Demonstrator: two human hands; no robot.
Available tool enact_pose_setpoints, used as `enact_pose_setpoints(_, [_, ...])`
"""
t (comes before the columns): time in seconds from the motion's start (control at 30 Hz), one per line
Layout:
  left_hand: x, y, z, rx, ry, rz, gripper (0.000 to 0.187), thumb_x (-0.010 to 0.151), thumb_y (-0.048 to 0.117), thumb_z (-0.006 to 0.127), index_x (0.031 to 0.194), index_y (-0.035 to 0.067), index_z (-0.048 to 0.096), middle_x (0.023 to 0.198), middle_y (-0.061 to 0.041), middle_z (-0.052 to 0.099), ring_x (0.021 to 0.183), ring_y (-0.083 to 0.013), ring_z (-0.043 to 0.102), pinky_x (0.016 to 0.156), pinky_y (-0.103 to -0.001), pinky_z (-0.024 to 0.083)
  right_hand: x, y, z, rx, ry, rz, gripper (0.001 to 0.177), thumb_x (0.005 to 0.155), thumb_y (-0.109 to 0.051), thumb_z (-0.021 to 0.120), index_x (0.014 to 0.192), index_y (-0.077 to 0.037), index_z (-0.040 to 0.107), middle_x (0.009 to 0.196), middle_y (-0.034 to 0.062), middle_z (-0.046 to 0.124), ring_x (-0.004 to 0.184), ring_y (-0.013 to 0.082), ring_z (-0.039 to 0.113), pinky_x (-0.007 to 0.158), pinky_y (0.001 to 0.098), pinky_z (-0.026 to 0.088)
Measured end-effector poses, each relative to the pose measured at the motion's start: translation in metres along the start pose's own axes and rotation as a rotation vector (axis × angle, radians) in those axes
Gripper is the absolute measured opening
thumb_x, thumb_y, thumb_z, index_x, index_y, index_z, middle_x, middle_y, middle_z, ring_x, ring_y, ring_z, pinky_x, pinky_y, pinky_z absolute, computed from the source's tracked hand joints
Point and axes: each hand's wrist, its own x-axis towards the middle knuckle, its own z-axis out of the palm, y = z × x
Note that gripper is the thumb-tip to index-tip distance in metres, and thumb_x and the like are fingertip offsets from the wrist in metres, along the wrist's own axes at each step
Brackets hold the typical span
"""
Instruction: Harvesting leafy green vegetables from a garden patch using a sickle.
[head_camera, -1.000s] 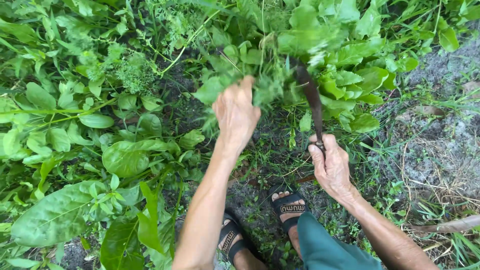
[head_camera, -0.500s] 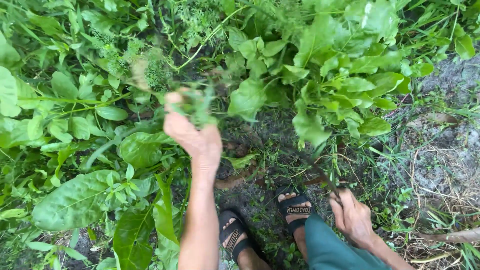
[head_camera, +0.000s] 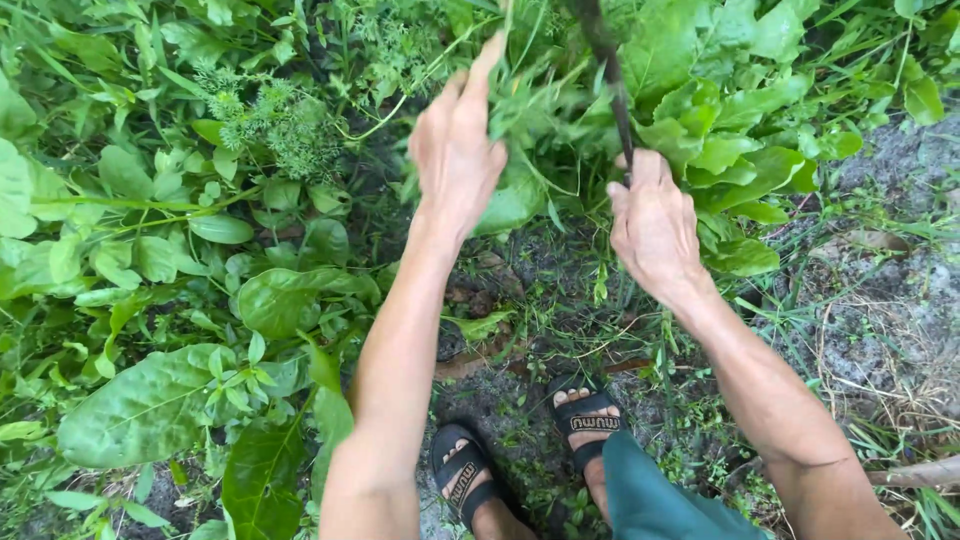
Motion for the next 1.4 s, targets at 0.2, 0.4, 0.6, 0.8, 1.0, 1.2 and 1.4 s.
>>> enact_pose_setpoints(0.2, [0.038, -0.017, 0.042, 0.199, -0.070, -0.024, 0.100, 0.081, -0.007, 0.065, 0.163, 0.028, 0.020, 0.087, -0.008, 0.067, 0.057, -0.0219, 0.063, 0.049, -0.042, 0.050, -0.025, 0.003, -0.017, -0.029, -0.226, 0.074, 0.021, 0.097, 0.003, 0.048, 0.114, 0.011, 0.039, 0.071, 0.0152, 0.055, 0.037, 0.0187, 0.041, 0.023, 0.0347, 0.035])
enact_pose_setpoints(0.4, [-0.001, -0.017, 0.027, 0.214, -0.001, 0.190, 0.012, 0.086, -0.008, 0.060, 0.085, -0.001, 0.069, 0.074, -0.014, 0.067, 0.038, -0.0145, 0.046, 0.030, -0.029, 0.039, -0.062, 0.010, -0.041, -0.036, -0.403, 0.235, 0.023, 0.100, -0.009, 0.050, 0.119, -0.002, 0.060, 0.045, 0.0034, 0.047, 0.029, 0.0196, 0.040, 0.028, 0.0363, 0.032])
enact_pose_setpoints(0.6, [-0.024, 0.007, 0.016, 0.268, 0.042, 0.297, 0.008, 0.077, -0.004, 0.072, 0.079, 0.003, 0.067, 0.079, -0.009, 0.069, 0.045, -0.0115, 0.054, 0.031, -0.025, 0.042, -0.065, 0.012, -0.028, -0.046, -0.582, 0.296, 0.026, 0.103, -0.011, 0.047, 0.128, -0.003, 0.043, 0.059, 0.0035, 0.049, 0.032, 0.0156, 0.039, 0.023, 0.0294, 0.031])
enact_pose_setpoints(0.8, [-0.012, -0.014, -0.038, -0.610, 0.248, -0.311, 0.025, 0.101, 0.011, 0.054, 0.076, 0.011, 0.058, 0.068, 0.003, 0.061, 0.051, -0.0048, 0.046, 0.042, -0.019, 0.041, -0.120, 0.032, -0.066, 0.147, -0.476, 0.358, 0.022, 0.099, -0.013, 0.050, 0.119, -0.011, 0.061, 0.062, 0.0021, 0.056, 0.040, 0.0133, 0.044, 0.028, 0.0285, 0.034])
enact_pose_setpoints(1.0, [-0.055, -0.004, -0.082, -0.489, 0.422, -0.036, 0.035, 0.084, -0.007, 0.055, 0.118, 0.003, 0.057, 0.096, -0.009, 0.050, 0.082, -0.0224, 0.048, 0.073, -0.037, 0.041, -0.143, 0.021, -0.067, 0.466, -0.125, 0.266, 0.020, 0.099, 0.000, 0.051, 0.118, -0.001, 0.054, 0.067, 0.0031, 0.057, 0.052, 0.0118, 0.054, 0.046, 0.0242, 0.047])
enact_pose_setpoints(1.2, [-0.154, 0.010, -0.077, -0.401, 0.347, -0.231, 0.046, 0.088, -0.011, 0.069, 0.127, 0.006, 0.052, 0.151, -0.010, 0.043, 0.087, -0.0136, 0.061, 0.078, -0.036, 0.055, -0.175, 0.044, -0.015, 0.613, -0.372, 0.122, 0.016, 0.094, -0.008, 0.055, 0.105, -0.007, 0.065, 0.065, -0.0014, 0.062, 0.046, 0.0074, 0.052, 0.034, 0.0221, 0.044])
enact_pose_setpoints(1.4, [-0.285, -0.038, -0.008, -0.518, 0.204, -0.393, 0.015, 0.087, -0.004, 0.065, 0.100, 0.004, 0.064, 0.089, -0.009, 0.060, 0.083, -0.0279, 0.063, 0.079, -0.041, 0.052, -0.234, 0.089, 0.046, 0.444, -0.468, 0.253, 0.025, 0.099, -0.027, 0.058, 0.081, -0.012, 0.066, 0.046, 0.0044, 0.061, 0.042, 0.0207, 0.063, 0.049, 0.0349, 0.054])
